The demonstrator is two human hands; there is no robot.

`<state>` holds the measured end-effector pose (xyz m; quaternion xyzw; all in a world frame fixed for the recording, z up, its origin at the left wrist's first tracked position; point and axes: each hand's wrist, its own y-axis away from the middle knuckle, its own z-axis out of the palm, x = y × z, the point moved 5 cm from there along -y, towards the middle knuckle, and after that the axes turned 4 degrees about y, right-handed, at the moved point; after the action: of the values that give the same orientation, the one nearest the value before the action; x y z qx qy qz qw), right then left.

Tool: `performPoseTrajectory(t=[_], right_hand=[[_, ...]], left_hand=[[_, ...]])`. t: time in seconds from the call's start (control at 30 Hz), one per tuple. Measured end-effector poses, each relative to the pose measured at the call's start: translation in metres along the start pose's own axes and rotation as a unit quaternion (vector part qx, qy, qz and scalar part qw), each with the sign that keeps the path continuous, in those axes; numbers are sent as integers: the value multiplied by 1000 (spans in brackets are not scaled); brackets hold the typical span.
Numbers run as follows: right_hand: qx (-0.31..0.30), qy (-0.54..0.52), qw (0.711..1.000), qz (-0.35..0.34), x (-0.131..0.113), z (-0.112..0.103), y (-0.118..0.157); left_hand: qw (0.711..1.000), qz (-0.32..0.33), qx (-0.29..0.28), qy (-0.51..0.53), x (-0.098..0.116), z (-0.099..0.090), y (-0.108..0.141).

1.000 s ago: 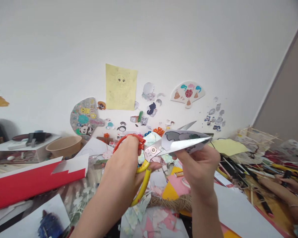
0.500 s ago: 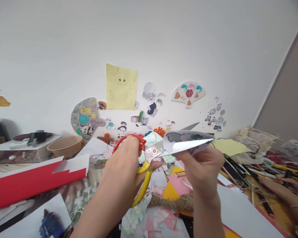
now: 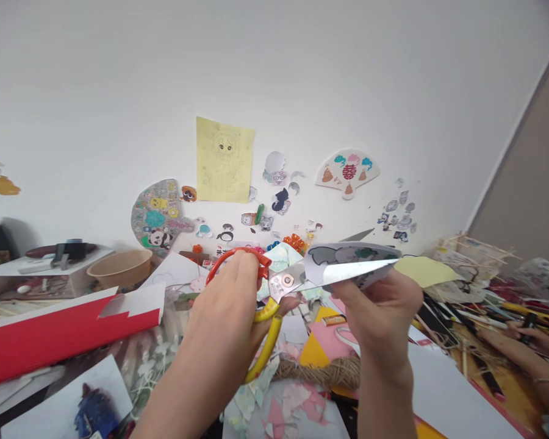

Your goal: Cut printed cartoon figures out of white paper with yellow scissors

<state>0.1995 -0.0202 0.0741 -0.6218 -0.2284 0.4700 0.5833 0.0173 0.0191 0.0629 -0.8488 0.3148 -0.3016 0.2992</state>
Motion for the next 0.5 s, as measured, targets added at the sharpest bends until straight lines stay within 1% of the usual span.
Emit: performPoseTrajectory(t=[0.27, 0.5], right_hand=[[8, 28, 999, 12, 1, -4, 1], [-9, 23, 1000, -11, -6, -3, -1]], left_hand=[[1000, 16, 14, -11, 2, -2, 0], [999, 29, 32, -29, 3, -4, 2]])
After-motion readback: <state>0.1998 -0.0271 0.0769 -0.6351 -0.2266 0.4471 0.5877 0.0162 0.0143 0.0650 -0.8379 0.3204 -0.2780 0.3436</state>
